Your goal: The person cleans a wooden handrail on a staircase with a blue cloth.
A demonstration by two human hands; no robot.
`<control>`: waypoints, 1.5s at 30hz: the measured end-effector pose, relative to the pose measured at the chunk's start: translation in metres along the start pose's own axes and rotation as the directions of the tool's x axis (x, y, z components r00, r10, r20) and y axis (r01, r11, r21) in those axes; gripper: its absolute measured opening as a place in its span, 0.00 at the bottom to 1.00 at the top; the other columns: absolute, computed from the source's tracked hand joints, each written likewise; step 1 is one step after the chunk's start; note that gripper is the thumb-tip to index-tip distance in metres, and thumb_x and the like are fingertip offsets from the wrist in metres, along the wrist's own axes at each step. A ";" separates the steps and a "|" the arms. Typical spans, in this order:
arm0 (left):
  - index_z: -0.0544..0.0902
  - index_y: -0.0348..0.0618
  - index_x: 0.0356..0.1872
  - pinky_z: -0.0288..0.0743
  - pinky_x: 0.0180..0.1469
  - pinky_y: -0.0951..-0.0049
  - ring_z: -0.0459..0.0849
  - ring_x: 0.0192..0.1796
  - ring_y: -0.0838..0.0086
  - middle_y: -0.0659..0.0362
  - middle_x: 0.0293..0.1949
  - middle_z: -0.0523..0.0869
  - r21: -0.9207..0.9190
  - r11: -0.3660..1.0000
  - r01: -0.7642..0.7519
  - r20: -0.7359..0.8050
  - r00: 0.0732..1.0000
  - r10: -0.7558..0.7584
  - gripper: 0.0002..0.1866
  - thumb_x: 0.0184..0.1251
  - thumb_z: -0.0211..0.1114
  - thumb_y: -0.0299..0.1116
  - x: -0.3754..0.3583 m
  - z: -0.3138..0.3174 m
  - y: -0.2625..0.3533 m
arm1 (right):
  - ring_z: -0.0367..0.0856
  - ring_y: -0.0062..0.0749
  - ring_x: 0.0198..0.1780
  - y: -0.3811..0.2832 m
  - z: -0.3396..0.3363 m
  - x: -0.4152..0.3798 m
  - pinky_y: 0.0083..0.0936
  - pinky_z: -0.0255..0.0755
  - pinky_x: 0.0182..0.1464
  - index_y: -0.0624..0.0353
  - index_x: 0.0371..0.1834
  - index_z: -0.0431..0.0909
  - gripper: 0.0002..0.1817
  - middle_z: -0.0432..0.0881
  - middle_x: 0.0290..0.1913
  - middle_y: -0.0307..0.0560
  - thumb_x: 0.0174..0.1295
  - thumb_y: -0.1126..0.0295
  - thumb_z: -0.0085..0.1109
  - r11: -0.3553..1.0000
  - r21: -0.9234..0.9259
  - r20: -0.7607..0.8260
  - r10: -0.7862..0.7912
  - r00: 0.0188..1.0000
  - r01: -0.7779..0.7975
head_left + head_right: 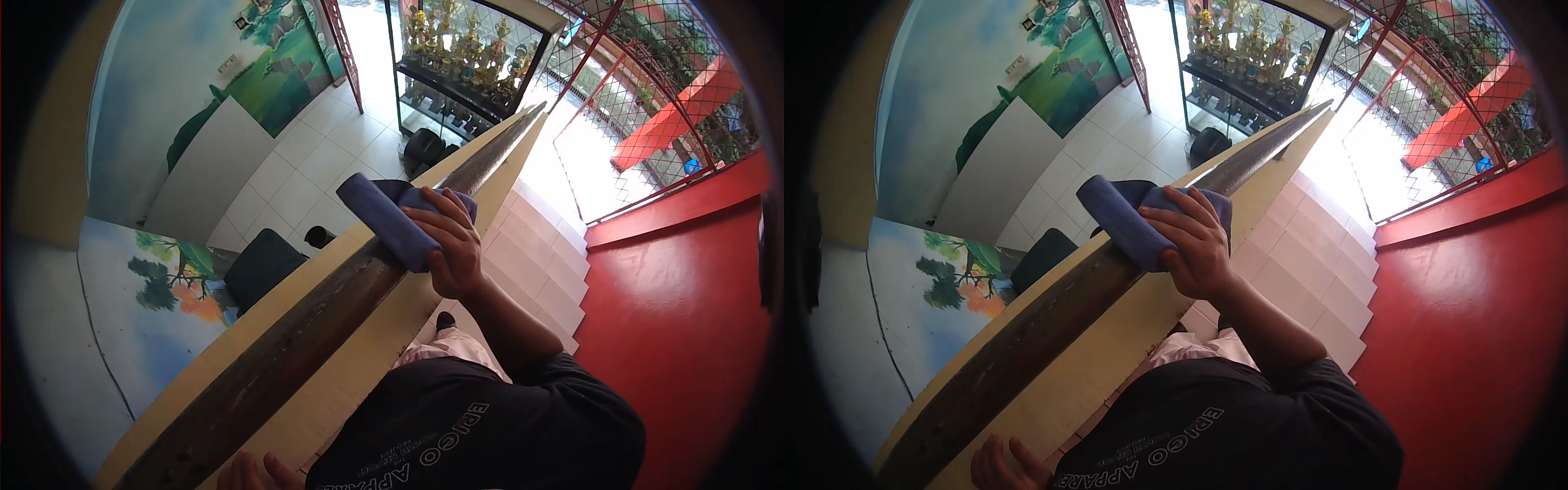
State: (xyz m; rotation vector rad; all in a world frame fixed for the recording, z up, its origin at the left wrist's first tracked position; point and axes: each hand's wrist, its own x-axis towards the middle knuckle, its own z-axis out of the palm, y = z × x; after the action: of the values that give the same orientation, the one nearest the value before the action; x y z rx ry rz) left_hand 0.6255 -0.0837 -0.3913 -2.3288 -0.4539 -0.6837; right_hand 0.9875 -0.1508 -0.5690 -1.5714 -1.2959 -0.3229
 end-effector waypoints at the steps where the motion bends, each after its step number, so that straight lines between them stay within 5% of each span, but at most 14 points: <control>1: 0.83 0.36 0.39 0.77 0.27 0.73 0.85 0.26 0.69 0.55 0.29 0.87 0.000 1.000 -0.003 0.005 1.000 0.003 0.14 0.70 0.68 0.39 -0.001 0.000 0.000 | 0.73 0.55 0.69 0.006 0.000 0.000 0.54 0.59 0.72 0.58 0.54 0.83 0.19 0.84 0.58 0.48 0.70 0.59 0.49 0.999 0.012 0.004 -0.050 0.999 0.050; 6: 0.84 0.36 0.41 0.79 0.29 0.73 0.87 0.28 0.69 0.55 0.31 0.88 -0.042 0.999 -0.010 0.032 0.999 0.011 0.15 0.68 0.70 0.40 -0.008 -0.002 -0.005 | 0.75 0.50 0.68 0.065 -0.020 -0.001 0.52 0.63 0.71 0.57 0.56 0.80 0.17 0.83 0.60 0.49 0.70 0.62 0.50 0.987 -0.063 0.056 -0.146 0.988 0.150; 8: 0.84 0.36 0.41 0.80 0.30 0.74 0.87 0.29 0.69 0.55 0.31 0.88 -0.028 1.000 0.007 0.047 0.999 -0.006 0.15 0.68 0.70 0.40 -0.003 -0.004 -0.002 | 0.73 0.52 0.69 0.107 -0.030 -0.016 0.48 0.62 0.72 0.59 0.57 0.80 0.17 0.82 0.61 0.52 0.73 0.64 0.48 0.983 -0.152 -0.014 0.102 0.995 -0.103; 10: 0.84 0.36 0.41 0.80 0.30 0.74 0.88 0.29 0.69 0.55 0.31 0.89 -0.024 1.000 0.015 0.054 0.998 -0.013 0.15 0.68 0.70 0.40 -0.002 -0.005 -0.001 | 0.75 0.50 0.68 0.167 -0.029 -0.046 0.37 0.66 0.71 0.64 0.59 0.79 0.19 0.80 0.61 0.58 0.76 0.64 0.47 0.799 0.149 -0.206 0.601 0.772 -0.582; 11: 0.84 0.36 0.41 0.80 0.30 0.74 0.88 0.29 0.69 0.55 0.31 0.89 -0.030 1.000 0.007 0.057 0.998 -0.005 0.15 0.68 0.70 0.40 -0.002 -0.006 -0.002 | 0.78 0.48 0.63 0.174 -0.043 -0.045 0.38 0.71 0.66 0.68 0.62 0.75 0.23 0.79 0.61 0.60 0.79 0.61 0.41 0.437 0.584 -0.088 0.872 0.482 -0.683; 13: 0.85 0.37 0.41 0.80 0.30 0.74 0.88 0.29 0.69 0.56 0.31 0.89 -0.027 1.000 0.007 0.046 0.999 -0.005 0.15 0.68 0.70 0.41 -0.003 -0.003 -0.003 | 0.81 0.47 0.56 0.139 -0.064 -0.027 0.40 0.76 0.59 0.70 0.65 0.71 0.28 0.78 0.60 0.59 0.80 0.55 0.33 0.179 0.964 -0.037 0.822 0.569 -0.196; 16: 0.85 0.38 0.41 0.79 0.30 0.74 0.88 0.29 0.70 0.56 0.31 0.89 -0.016 1.000 0.025 0.033 0.999 -0.024 0.15 0.68 0.70 0.41 -0.006 -0.003 -0.001 | 0.77 0.52 0.62 0.121 -0.083 -0.037 0.49 0.73 0.64 0.64 0.72 0.62 0.35 0.74 0.65 0.59 0.78 0.45 0.27 0.053 0.997 0.016 0.561 0.828 -0.055; 20: 0.85 0.38 0.40 0.79 0.30 0.74 0.87 0.29 0.70 0.57 0.31 0.89 -0.020 0.999 0.025 0.014 1.000 -0.025 0.15 0.68 0.70 0.42 -0.007 -0.004 -0.001 | 0.78 0.53 0.61 0.082 -0.087 -0.045 0.53 0.72 0.66 0.61 0.72 0.63 0.37 0.76 0.62 0.57 0.75 0.40 0.31 -0.082 0.976 -0.042 0.838 0.545 0.202; 23: 0.85 0.38 0.40 0.79 0.30 0.74 0.87 0.28 0.70 0.57 0.31 0.89 -0.031 0.999 0.018 -0.020 1.000 -0.018 0.15 0.68 0.70 0.42 -0.007 -0.003 0.000 | 0.77 0.54 0.63 0.094 -0.094 -0.067 0.58 0.68 0.67 0.58 0.73 0.63 0.38 0.76 0.63 0.58 0.74 0.38 0.35 -0.121 0.971 -0.080 0.645 0.760 0.204; 31: 0.84 0.36 0.41 0.77 0.33 0.70 0.85 0.31 0.67 0.55 0.32 0.88 -0.167 0.984 -0.061 -0.101 0.994 0.044 0.16 0.69 0.67 0.41 -0.016 -0.005 -0.006 | 0.73 0.58 0.68 0.025 -0.111 -0.046 0.59 0.61 0.72 0.65 0.74 0.61 0.35 0.74 0.67 0.61 0.67 0.55 0.44 -0.155 0.988 0.062 0.453 0.889 0.010; 34: 0.83 0.39 0.42 0.75 0.42 0.64 0.84 0.36 0.62 0.56 0.37 0.88 -0.223 0.975 0.009 -0.063 0.998 -0.023 0.17 0.70 0.64 0.45 -0.037 -0.004 0.001 | 0.75 0.57 0.66 -0.009 -0.100 -0.043 0.58 0.64 0.70 0.66 0.72 0.62 0.32 0.75 0.65 0.62 0.68 0.58 0.47 -0.219 0.969 0.066 0.684 0.726 0.118; 37: 0.84 0.43 0.41 0.72 0.41 0.65 0.83 0.33 0.65 0.60 0.36 0.87 -0.292 0.956 -0.004 -0.065 0.998 -0.016 0.19 0.71 0.63 0.50 -0.030 -0.006 0.001 | 0.79 0.54 0.60 -0.004 -0.107 -0.054 0.49 0.73 0.63 0.69 0.70 0.62 0.29 0.75 0.61 0.63 0.70 0.64 0.50 -0.121 0.968 0.211 0.867 0.452 -0.218; 42: 0.84 0.52 0.40 0.66 0.40 0.67 0.81 0.31 0.71 0.67 0.34 0.87 -0.265 0.964 0.020 -0.065 0.997 -0.038 0.20 0.71 0.61 0.58 -0.031 -0.009 0.006 | 0.81 0.54 0.56 -0.074 -0.163 -0.043 0.50 0.73 0.63 0.70 0.68 0.63 0.30 0.78 0.57 0.62 0.74 0.55 0.42 0.013 0.992 0.084 0.660 0.746 -0.124; 45: 0.84 0.53 0.40 0.65 0.40 0.68 0.81 0.32 0.74 0.68 0.35 0.87 -0.311 0.950 0.021 -0.061 0.997 -0.042 0.19 0.71 0.61 0.58 -0.030 -0.014 0.003 | 0.79 0.56 0.60 -0.086 -0.159 -0.061 0.53 0.70 0.66 0.69 0.67 0.63 0.27 0.77 0.59 0.62 0.73 0.59 0.41 0.074 0.997 -0.047 0.786 0.617 -0.018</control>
State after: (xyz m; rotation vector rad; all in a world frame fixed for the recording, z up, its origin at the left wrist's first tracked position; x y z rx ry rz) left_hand 0.5978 -0.0999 -0.4009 -2.5865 -0.3750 -0.9009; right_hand 0.9521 -0.3247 -0.4983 -0.4906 -0.1582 0.3856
